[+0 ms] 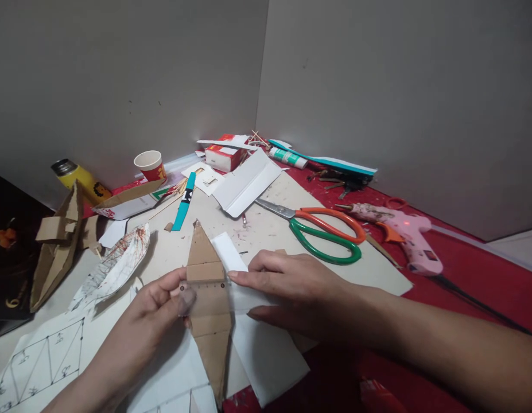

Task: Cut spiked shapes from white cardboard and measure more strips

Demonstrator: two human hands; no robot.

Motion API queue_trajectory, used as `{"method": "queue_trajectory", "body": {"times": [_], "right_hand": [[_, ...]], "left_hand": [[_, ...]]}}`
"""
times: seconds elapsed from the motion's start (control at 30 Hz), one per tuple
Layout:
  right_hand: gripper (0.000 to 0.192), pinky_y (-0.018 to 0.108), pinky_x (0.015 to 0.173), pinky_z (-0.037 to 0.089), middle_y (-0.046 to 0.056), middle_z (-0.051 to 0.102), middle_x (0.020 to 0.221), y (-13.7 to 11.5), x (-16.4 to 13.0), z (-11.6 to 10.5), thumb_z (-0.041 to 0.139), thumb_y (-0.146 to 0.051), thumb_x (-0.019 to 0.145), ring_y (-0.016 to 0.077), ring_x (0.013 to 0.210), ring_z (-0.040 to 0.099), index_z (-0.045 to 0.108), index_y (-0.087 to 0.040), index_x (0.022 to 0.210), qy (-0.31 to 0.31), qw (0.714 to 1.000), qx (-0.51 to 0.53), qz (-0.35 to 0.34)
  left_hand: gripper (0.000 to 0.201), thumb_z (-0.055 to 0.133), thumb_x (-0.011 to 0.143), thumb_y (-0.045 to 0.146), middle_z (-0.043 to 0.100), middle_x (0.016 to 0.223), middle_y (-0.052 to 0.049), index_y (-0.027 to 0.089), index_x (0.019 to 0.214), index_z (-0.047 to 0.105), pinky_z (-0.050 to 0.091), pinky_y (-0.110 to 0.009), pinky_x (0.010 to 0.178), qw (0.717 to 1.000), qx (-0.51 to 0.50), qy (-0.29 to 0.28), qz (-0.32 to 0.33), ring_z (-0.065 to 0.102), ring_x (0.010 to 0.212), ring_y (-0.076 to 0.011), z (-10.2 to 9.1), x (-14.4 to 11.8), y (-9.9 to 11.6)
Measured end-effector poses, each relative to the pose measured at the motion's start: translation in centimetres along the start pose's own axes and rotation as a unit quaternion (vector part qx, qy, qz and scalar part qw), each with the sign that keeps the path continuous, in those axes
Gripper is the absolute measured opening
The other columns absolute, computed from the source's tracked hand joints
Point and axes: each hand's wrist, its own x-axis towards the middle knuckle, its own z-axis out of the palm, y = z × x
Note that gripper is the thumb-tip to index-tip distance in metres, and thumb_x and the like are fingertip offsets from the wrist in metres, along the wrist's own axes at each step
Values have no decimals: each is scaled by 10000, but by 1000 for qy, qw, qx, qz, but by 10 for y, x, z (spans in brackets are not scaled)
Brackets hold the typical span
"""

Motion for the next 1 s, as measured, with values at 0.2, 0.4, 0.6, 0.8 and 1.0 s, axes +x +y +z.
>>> {"method": "queue_trajectory", "body": {"times": [0.2, 0.4, 0.6, 0.8, 1.0], "right_hand": [[427, 298, 666, 473, 87, 603, 1021, 2, 0, -1, 589, -273, 918, 177, 816, 570, 528, -191, 1333, -5, 1000, 22, 11], [428, 288, 658, 472, 79, 598, 1010, 2, 0, -2, 584, -284, 920, 171, 809, 567, 533, -200, 1337, -8, 1000, 19, 11], [434, 289, 627, 453, 78, 603, 996, 4, 0, -2, 615, -271, 898, 173, 777, 565, 551, -198, 1321, -14, 1000, -4, 13], [448, 267, 616, 426, 70, 613, 1002, 5, -1, -2, 633, -265, 884, 162, 775, 562, 535, -220, 1319, -20, 999, -28, 11], [442, 276, 597, 414, 66, 611, 997, 6, 1, -1, 640, -248, 876, 168, 766, 566, 545, -217, 1306, -13, 999, -33, 9]], "left_hand": [[282, 704, 809, 406, 630, 693, 11, 266, 1051, 742, 419, -193, 684, 996, 51, -65, 16, 507, 681, -124, -8, 3, 1], [217, 684, 815, 314, 624, 679, -7, 227, 999, 760, 434, -213, 693, 996, 42, -83, 1, 521, 694, -144, -6, 0, 4], [348, 660, 683, 117, 747, 934, -53, 221, 999, 764, 476, -306, 873, 999, -31, 10, -32, 640, 929, -237, -5, -6, 6], [311, 667, 715, 183, 756, 993, -93, 194, 1013, 757, 485, -374, 893, 997, -13, -72, -28, 657, 987, -293, -3, -3, 9], [237, 771, 720, 219, 769, 894, -52, 221, 957, 764, 510, -245, 755, 999, -21, -38, -14, 677, 777, -172, -3, -3, 7]]}}
